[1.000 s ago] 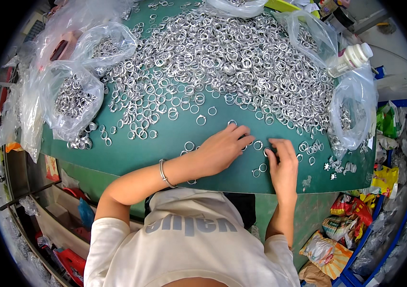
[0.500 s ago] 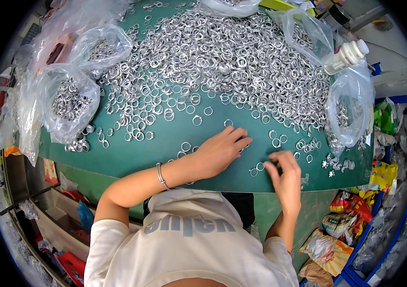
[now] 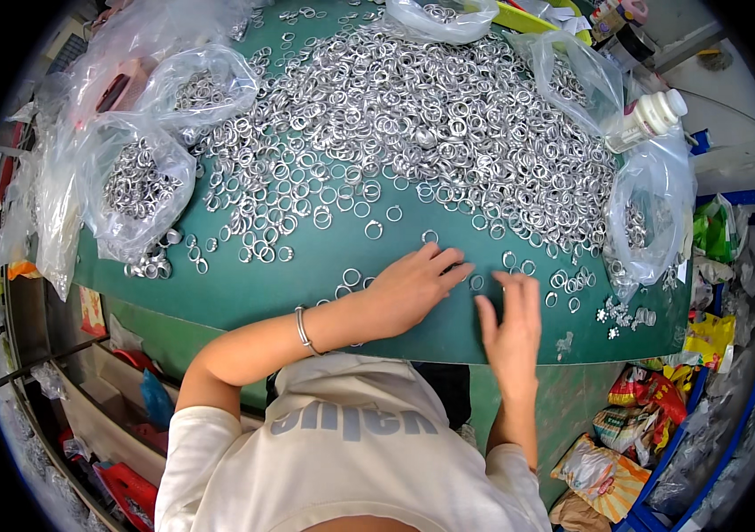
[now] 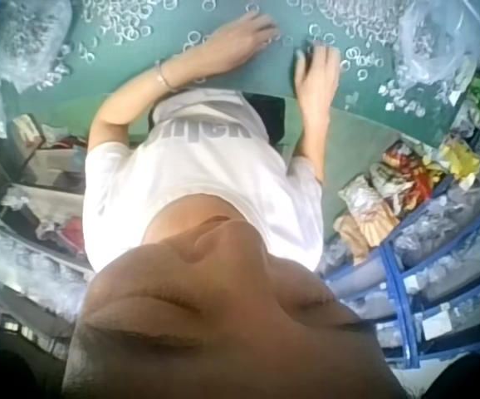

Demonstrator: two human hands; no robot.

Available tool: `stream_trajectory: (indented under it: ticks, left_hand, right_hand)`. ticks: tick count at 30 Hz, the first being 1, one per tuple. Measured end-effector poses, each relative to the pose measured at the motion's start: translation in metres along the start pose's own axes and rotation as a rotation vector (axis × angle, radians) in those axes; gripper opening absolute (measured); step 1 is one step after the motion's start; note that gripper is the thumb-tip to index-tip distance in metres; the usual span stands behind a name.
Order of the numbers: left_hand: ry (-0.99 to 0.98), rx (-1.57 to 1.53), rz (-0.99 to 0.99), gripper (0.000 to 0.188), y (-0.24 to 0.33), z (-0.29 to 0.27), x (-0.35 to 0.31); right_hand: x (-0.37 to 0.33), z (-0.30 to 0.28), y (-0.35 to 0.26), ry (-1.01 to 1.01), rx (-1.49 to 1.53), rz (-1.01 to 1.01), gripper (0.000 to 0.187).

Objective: The person sorts small metal rings on a green work surface by hand, grouping them into clusters and then scooping a handful into a small plastic bag.

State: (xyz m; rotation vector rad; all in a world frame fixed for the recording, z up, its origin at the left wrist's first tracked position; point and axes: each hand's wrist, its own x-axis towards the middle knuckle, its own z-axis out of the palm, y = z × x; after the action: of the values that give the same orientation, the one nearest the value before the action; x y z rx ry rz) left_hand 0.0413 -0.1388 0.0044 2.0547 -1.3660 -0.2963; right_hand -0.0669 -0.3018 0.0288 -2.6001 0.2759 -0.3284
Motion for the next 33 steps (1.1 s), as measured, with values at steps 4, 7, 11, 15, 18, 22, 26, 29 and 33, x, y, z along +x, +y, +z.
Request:
stream_trajectory:
  ticks: [4, 7, 11, 15, 18, 22, 26, 29, 33]
  left_hand:
    - [-0.032, 0.056, 0.033, 0.043, 0.0, 0.005, 0.002]
    - [-0.044, 0.086, 0.027, 0.043, -0.003, 0.005, 0.0]
    - [-0.028, 0.058, 0.014, 0.043, -0.003, 0.003, -0.002]
    - [-0.036, 0.067, 0.007, 0.043, -0.002, 0.004, -0.001]
    - [-0.046, 0.064, -0.011, 0.043, -0.001, 0.0, -0.003]
    - [-0.019, 0.04, -0.019, 0.044, -0.003, 0.001, -0.008]
    - [-0.033, 0.024, -0.016, 0.043, 0.0, 0.001, -0.011]
    - [-0.025, 0.006, -0.003, 0.043, 0.001, 0.0, -0.015]
    - [-0.025, -0.001, -0.001, 0.042, 0.001, -0.001, -0.015]
  right_hand:
    - [0.003, 0.014, 0.006, -0.009, 0.043, -0.059, 0.018]
    - [0.008, 0.006, 0.023, 0.119, -0.145, -0.029, 0.012]
    - [0.016, 0.0, 0.033, 0.187, -0.271, 0.049, 0.019]
    - [0.052, 0.017, 0.02, 0.092, -0.066, -0.158, 0.037]
    - [0.07, 0.026, 0.001, -0.048, -0.197, -0.289, 0.043]
    - [0.06, 0.029, 0.004, -0.21, -0.202, -0.316, 0.042]
    - [0.039, 0.005, 0.011, -0.171, -0.071, -0.268, 0.029]
    - [0.038, -0.002, 0.022, 0.043, -0.043, -0.214, 0.019]
    - [0.042, 0.002, 0.02, 0.069, -0.024, -0.136, 0.029]
